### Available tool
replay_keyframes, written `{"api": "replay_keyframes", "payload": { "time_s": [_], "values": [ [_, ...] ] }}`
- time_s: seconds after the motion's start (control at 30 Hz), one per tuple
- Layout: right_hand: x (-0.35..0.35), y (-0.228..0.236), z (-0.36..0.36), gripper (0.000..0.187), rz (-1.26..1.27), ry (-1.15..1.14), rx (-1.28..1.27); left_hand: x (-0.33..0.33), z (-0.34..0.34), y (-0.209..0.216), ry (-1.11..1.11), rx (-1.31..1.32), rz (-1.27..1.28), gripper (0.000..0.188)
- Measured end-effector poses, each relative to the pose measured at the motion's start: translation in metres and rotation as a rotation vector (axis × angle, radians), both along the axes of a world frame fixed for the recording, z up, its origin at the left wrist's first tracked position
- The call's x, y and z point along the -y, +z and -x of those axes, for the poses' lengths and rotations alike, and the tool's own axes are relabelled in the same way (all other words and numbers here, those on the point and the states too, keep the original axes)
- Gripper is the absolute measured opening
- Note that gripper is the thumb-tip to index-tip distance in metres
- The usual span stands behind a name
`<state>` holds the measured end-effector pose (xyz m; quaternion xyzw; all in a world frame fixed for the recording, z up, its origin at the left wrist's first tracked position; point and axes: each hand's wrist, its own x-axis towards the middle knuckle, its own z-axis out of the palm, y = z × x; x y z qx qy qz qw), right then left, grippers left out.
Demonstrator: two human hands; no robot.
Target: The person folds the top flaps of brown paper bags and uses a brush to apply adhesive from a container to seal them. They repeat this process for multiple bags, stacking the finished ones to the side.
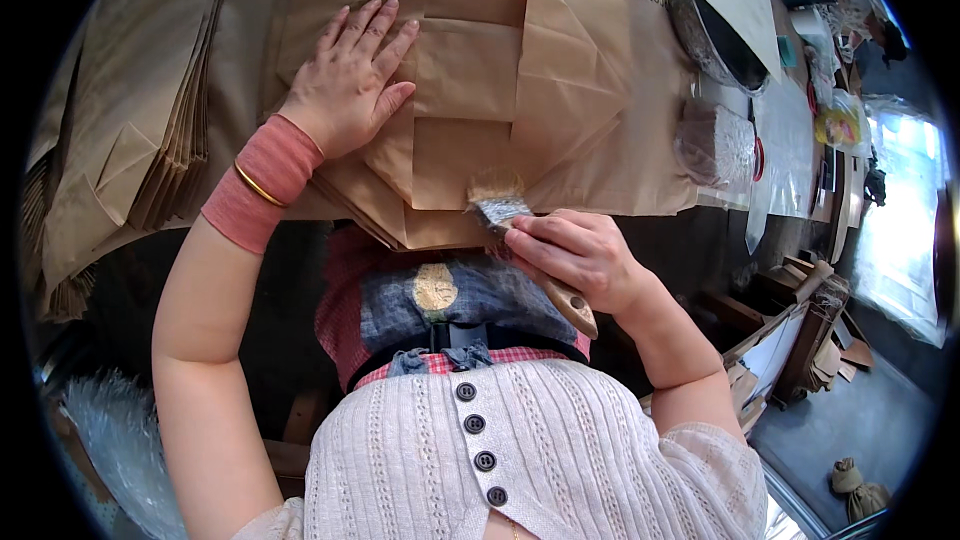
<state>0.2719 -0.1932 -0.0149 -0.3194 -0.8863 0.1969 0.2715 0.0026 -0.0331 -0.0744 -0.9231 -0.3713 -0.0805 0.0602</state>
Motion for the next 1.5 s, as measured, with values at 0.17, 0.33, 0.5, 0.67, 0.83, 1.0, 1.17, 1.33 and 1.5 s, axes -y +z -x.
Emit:
{"api": "replay_keyframes", "payload": {
  "time_s": [0.17, 0.33, 0.5, 0.67, 0.83, 1.0, 1.17, 1.33, 1.5],
  "values": [
    [-0.024, 0.008, 0.013, 0.031, 0.253, 0.049, -0.353, -0.01, 0.002, 0.005, -0.108, 0.199, 0.116, 0.046],
    [-0.081, 0.016, 0.063, 0.029, 0.038, 0.093, -0.045, -0.028, 0.012, -0.002, -0.178, 0.476, 0.295, 0.03],
    [-0.051, 0.007, 0.057, 0.037, 0.133, 0.162, 0.09, -0.019, 0.008, -0.007, -0.145, 0.394, 0.069, 0.031],
    [-0.022, 0.009, 0.044, 0.028, 0.117, 0.108, 0.079, -0.017, 0.007, -0.008, -0.107, 0.423, 0.065, 0.032],
    [0.0, 0.01, 0.018, 0.027, 0.161, 0.073, 0.053, -0.018, 0.003, -0.007, -0.112, 0.425, 0.038, 0.031],
    [0.002, 0.046, 0.001, 0.031, 0.019, -0.097, -0.07, -0.016, 0.006, -0.009, -0.107, 0.403, -0.036, 0.031],
    [0.017, 0.051, -0.01, 0.027, 0.085, -0.288, -0.217, -0.019, 0.004, -0.007, -0.11, 0.395, -0.02, 0.031],
    [0.004, 0.058, -0.019, 0.022, -0.105, -0.49, -0.071, -0.016, 0.006, -0.007, -0.095, 0.381, 0.001, 0.031],
    [0.017, 0.014, 0.012, 0.029, 0.132, -0.018, -0.061, -0.018, 0.003, 0.001, -0.095, 0.375, 0.004, 0.031]
  ]
}}
